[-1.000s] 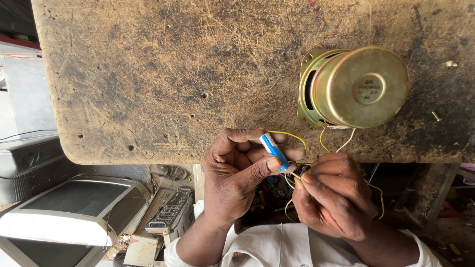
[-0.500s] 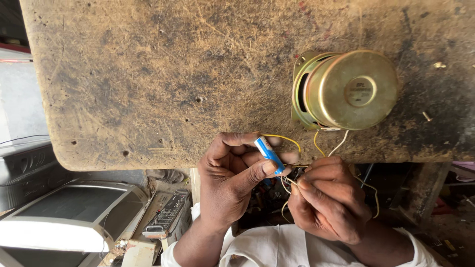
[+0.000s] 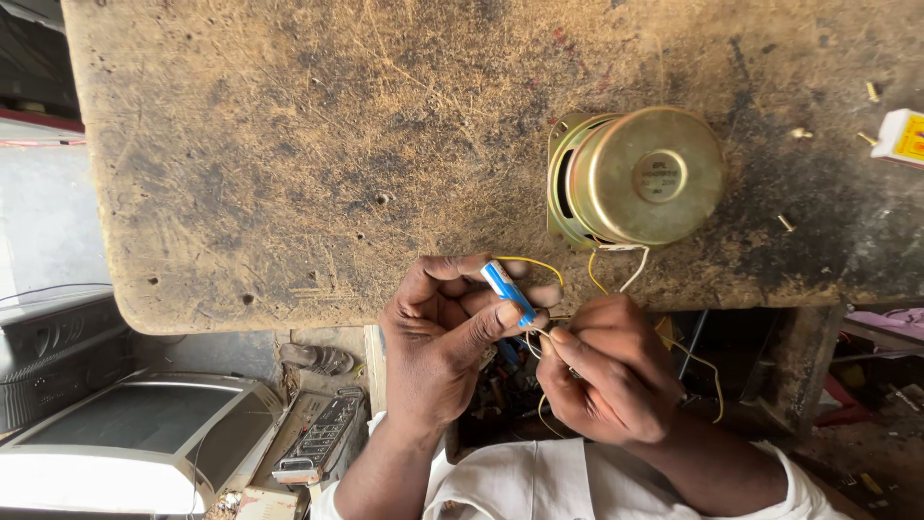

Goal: The person works at a cluttered workbench, handling a cylindrical electronic component and wires. They connect a small blue battery to the wires and manipulate the component, appearing to test or repair the electronics.

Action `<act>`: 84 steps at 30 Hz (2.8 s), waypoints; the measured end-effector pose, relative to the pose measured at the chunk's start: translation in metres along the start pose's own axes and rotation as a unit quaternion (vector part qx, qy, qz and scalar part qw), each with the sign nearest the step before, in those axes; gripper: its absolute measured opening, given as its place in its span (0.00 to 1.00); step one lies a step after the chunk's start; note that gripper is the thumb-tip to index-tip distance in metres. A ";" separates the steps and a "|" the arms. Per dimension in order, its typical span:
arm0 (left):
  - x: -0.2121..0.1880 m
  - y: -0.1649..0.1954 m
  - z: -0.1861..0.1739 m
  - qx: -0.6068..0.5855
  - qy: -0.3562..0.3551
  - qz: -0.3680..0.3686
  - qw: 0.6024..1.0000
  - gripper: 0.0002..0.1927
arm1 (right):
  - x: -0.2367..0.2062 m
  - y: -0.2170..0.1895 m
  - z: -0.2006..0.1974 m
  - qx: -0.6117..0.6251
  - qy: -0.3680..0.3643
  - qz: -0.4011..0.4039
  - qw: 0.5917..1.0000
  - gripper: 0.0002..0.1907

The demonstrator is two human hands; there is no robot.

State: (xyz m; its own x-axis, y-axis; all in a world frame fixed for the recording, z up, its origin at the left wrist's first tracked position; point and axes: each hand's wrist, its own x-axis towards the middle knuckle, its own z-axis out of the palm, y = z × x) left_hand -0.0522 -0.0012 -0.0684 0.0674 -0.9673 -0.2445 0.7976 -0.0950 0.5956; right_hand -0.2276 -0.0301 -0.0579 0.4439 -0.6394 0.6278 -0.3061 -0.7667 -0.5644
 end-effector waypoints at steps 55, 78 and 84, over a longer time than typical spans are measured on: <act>-0.228 -0.060 0.051 0.001 -0.058 0.011 0.998 0.10 | -0.158 -0.184 -0.093 -0.084 0.116 -0.085 0.986 0.16; -0.228 -0.066 0.049 0.006 -0.049 0.003 0.999 0.09 | -0.165 -0.179 -0.089 -0.069 0.121 -0.079 0.987 0.14; -0.229 -0.068 0.048 0.005 -0.044 0.002 0.999 0.10 | -0.166 -0.179 -0.089 -0.075 0.123 -0.075 0.987 0.14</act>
State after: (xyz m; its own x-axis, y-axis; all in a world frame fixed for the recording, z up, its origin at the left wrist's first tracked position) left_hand -0.1508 0.2151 -0.0159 0.0169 -0.9847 -0.1737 0.7917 -0.0929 0.6038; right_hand -0.3218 0.2085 -0.0130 0.2811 -0.4989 0.8198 -0.3819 -0.8419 -0.3813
